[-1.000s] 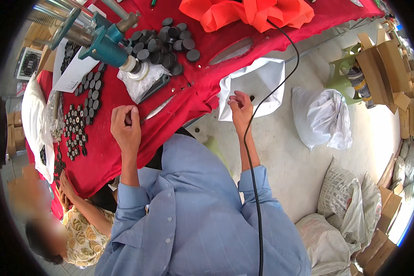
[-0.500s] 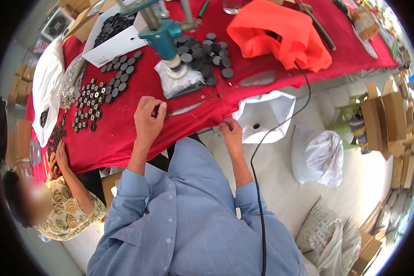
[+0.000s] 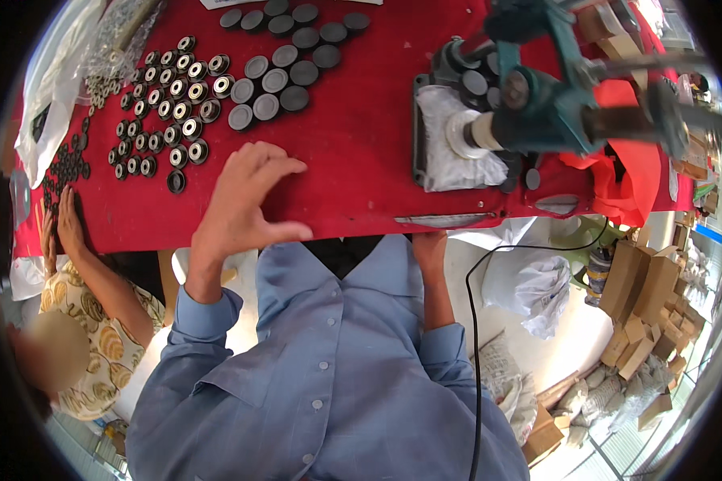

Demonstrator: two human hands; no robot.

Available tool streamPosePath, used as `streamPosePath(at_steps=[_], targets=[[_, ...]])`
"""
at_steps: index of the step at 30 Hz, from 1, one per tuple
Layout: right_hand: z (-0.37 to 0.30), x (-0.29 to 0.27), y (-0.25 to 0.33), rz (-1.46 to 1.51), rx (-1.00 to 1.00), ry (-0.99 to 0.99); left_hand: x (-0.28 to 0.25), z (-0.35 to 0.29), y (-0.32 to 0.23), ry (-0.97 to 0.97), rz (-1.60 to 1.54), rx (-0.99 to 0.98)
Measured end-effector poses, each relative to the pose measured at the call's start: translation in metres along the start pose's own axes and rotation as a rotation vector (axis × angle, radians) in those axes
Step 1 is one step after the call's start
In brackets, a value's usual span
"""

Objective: The person assembles small circular parts using a manual press machine.

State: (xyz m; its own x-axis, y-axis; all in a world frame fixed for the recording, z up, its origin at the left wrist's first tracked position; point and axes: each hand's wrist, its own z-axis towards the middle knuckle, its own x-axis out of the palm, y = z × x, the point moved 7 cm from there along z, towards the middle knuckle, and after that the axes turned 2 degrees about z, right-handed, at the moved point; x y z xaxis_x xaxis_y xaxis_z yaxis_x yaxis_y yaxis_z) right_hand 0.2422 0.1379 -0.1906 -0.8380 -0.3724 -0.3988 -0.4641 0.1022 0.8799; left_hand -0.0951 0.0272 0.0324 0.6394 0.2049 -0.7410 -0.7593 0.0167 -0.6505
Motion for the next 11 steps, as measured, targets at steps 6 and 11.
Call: streamPosePath(at_steps=[6, 11], targets=[[-0.007, -0.017, 0.052, -0.110, -0.203, -0.124, 0.016, -0.011, 0.001, 0.127, 0.084, 0.043], [-0.015, -0.021, 0.064, -0.018, -0.058, -0.181, 0.015, -0.015, -0.003, 0.085, 0.150, 0.111]])
